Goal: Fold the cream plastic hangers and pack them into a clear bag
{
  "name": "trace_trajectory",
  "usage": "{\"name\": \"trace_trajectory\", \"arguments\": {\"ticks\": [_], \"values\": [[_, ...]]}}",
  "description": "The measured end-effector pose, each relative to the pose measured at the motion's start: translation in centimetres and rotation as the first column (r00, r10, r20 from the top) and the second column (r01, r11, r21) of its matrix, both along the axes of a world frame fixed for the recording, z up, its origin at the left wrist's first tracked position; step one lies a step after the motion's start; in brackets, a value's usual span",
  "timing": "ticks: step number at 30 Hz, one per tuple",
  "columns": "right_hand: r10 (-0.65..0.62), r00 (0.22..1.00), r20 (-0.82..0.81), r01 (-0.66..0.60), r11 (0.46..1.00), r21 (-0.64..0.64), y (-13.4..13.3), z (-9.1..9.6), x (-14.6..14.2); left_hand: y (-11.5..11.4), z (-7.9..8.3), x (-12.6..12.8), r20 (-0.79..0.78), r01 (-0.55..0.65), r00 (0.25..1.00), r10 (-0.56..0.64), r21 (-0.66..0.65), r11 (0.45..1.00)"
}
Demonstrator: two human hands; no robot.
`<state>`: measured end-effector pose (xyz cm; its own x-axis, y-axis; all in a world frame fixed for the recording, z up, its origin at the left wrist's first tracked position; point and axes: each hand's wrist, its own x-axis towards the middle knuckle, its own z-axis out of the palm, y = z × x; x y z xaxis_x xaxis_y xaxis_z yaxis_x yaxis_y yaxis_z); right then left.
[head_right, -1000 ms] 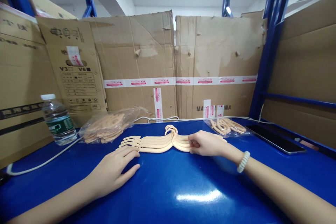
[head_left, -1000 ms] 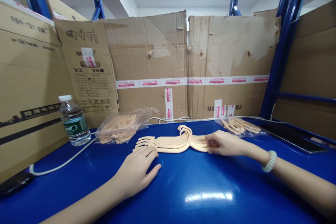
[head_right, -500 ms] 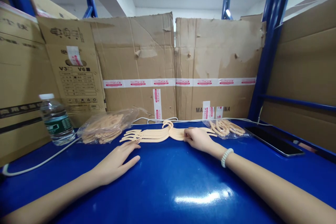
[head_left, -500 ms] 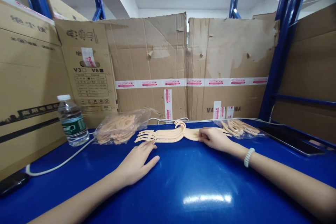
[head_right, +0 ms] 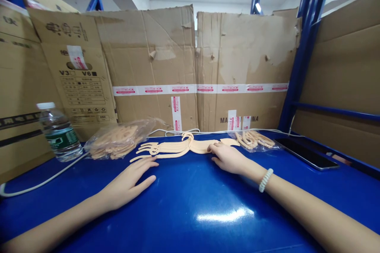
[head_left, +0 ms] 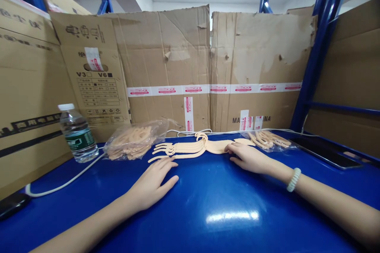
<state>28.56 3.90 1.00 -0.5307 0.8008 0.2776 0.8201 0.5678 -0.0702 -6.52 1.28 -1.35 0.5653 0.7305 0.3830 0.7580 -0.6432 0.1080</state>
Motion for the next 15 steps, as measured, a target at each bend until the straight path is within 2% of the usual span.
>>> {"name": "trace_trajectory", "arguments": {"ticks": [3,5,6,7,8,9,13,15], "values": [[0.007,0.999,-0.032,-0.008,1.0,-0.03,0.6,1.4,1.9,-0.2,0.1,0.1,0.005,0.026,1.0,-0.026,-0.014,1.0],[-0.095,0.991,-0.092,0.094,0.995,-0.024,1.5,2.7,4.3,-0.3,0.2,0.1,0.003,0.027,1.0,-0.027,-0.038,0.999],[-0.189,0.976,-0.106,0.189,0.982,-0.006,1.9,3.3,6.0,-0.3,0.2,0.1,0.001,0.026,1.0,-0.026,-0.048,0.998],[-0.3,0.947,-0.116,0.305,0.952,0.032,2.3,3.9,7.8,-0.3,0.2,0.2,0.001,0.027,1.0,-0.027,-0.054,0.998],[-0.437,0.888,-0.14,0.45,0.889,0.084,2.6,4.4,9.8,-0.3,0.2,0.2,0.002,0.031,1.0,-0.031,-0.053,0.998],[-0.52,0.84,-0.156,0.537,0.837,0.106,2.9,4.8,11.8,-0.3,0.2,0.2,0.005,0.037,0.999,-0.037,-0.046,0.998],[-0.745,0.643,-0.177,0.765,0.634,0.113,2.8,4.9,19.4,-0.3,0.2,0.2,0.023,0.055,0.998,-0.055,-0.002,0.998],[-0.785,0.594,-0.177,0.804,0.582,0.12,2.3,4.1,22.1,-0.2,0.2,0.2,0.02,0.051,0.998,-0.051,0.0,0.999]]}}
